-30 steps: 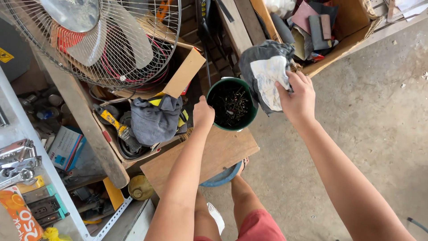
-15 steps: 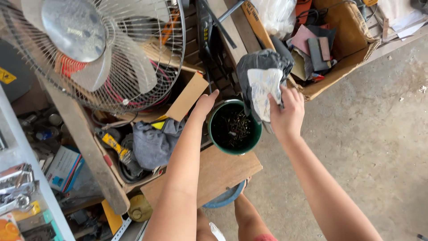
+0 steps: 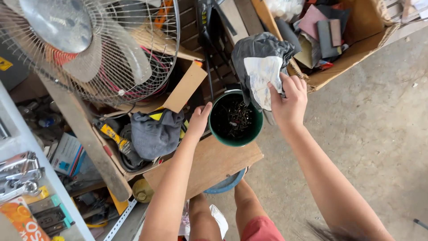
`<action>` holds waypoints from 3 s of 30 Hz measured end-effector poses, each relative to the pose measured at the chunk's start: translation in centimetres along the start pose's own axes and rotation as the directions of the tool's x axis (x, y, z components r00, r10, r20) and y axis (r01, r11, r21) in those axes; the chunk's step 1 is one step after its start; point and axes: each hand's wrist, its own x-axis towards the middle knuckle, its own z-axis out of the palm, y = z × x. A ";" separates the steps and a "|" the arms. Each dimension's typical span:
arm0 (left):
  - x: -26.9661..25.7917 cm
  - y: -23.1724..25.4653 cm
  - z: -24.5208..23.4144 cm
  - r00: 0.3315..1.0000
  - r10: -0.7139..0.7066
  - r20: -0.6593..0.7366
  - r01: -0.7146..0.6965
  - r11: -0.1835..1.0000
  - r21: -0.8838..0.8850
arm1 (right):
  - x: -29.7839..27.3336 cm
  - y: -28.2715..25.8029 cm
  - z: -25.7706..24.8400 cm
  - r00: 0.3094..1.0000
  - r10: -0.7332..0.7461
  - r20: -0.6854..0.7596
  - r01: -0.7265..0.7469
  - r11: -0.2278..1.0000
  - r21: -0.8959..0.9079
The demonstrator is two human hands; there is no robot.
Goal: Organizing and moving various tools, objects, and materials in a cluttered workshop or storage area.
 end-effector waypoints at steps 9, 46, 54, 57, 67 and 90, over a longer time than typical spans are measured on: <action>-0.1 -13.3 -0.9 0.967 0.079 -0.243 -0.198 0.830 -0.521 | -5.1 -9.5 1.1 0.911 0.402 0.093 -0.408 0.843 0.349; -8.5 4.9 -12.0 0.886 0.460 -0.066 -0.463 0.864 -0.197 | -3.2 -17.6 8.5 0.775 0.466 0.426 -0.614 0.716 0.333; -4.1 10.7 -9.2 0.870 0.489 -0.063 -0.481 0.813 -0.328 | 4.0 -11.7 5.8 0.636 0.576 0.514 -0.772 0.456 0.443; 0.3 11.0 -5.8 0.885 0.461 -0.070 -0.437 0.767 -0.471 | 7.4 -7.8 6.7 0.669 0.556 0.493 -0.741 0.446 0.502; 12.8 14.2 0.8 0.948 0.200 -0.246 -0.293 0.849 -0.440 | 10.7 7.0 11.9 0.531 0.482 0.697 -0.847 0.278 0.453; 20.9 23.6 2.5 0.818 -0.544 -0.187 0.489 0.829 -0.272 | 10.9 11.3 15.9 0.408 0.460 0.789 -0.912 0.247 0.328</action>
